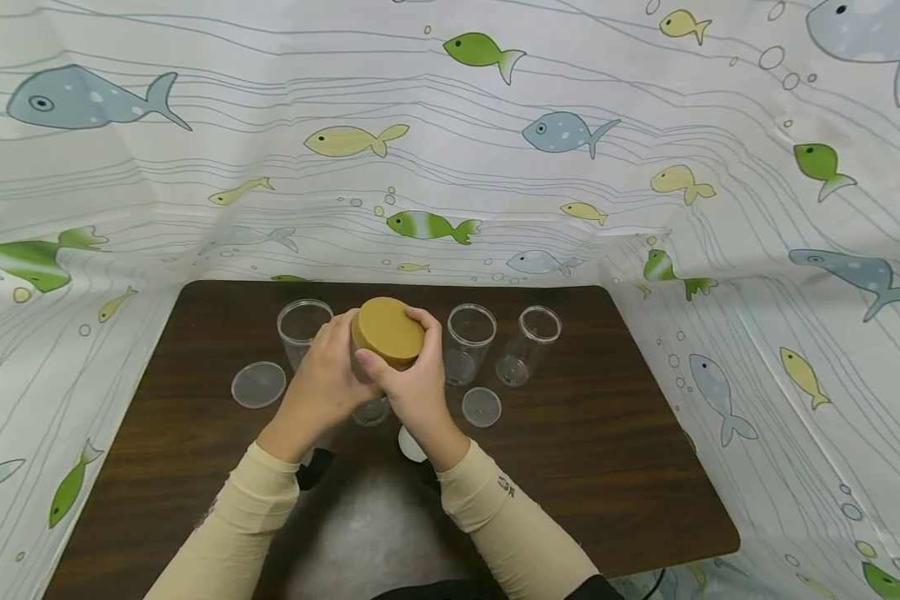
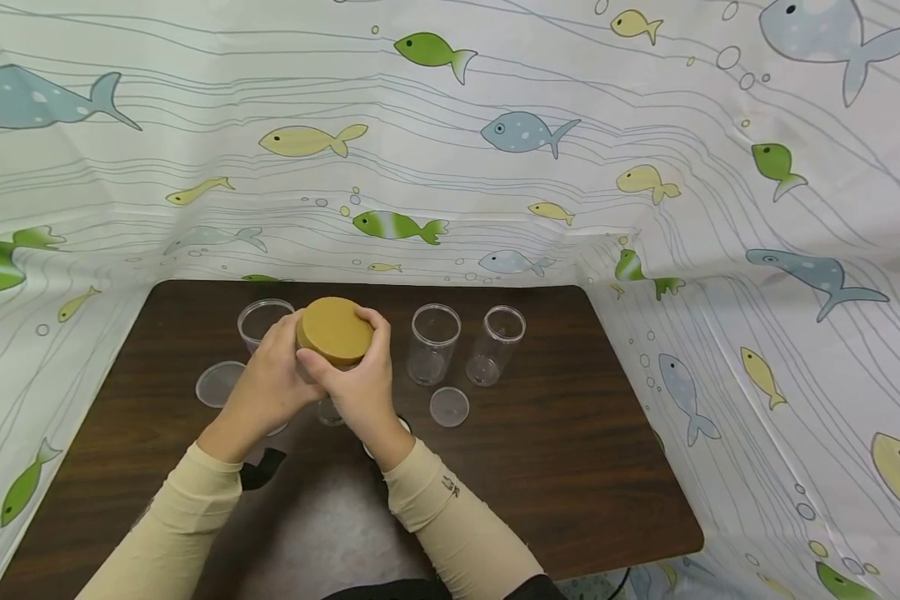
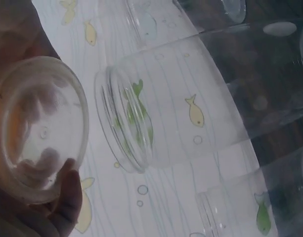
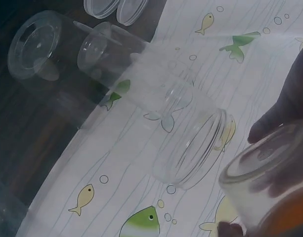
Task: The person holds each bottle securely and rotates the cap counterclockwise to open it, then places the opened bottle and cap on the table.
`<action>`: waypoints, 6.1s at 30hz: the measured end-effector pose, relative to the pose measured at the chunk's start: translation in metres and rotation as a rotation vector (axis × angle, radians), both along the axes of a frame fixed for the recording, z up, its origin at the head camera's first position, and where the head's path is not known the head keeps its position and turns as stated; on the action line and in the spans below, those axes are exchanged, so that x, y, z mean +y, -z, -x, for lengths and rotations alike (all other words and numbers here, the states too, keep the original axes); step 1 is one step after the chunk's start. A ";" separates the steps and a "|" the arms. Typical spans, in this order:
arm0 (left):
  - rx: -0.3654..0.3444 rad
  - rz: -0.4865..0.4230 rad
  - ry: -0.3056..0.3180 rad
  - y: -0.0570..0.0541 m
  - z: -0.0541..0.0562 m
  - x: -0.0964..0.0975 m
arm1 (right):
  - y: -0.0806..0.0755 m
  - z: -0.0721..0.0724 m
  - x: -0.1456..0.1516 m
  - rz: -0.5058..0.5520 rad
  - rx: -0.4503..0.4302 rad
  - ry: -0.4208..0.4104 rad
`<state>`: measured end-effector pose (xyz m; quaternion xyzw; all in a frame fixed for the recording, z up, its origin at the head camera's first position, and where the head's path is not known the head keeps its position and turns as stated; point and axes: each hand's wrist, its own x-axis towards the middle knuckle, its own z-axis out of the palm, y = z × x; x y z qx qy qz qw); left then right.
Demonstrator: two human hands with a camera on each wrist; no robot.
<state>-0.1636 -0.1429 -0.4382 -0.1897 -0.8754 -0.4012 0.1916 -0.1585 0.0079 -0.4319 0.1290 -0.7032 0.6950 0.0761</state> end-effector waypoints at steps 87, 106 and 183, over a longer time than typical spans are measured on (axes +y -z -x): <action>-0.325 -0.401 0.465 0.013 0.005 -0.057 | 0.019 0.034 0.078 0.489 -0.018 -0.321; -0.252 -0.431 0.381 0.023 0.001 -0.071 | 0.045 0.035 0.104 -0.199 0.182 -0.100; -0.430 -0.147 0.071 0.130 -0.051 -0.097 | 0.138 0.058 0.061 -1.129 0.079 -0.097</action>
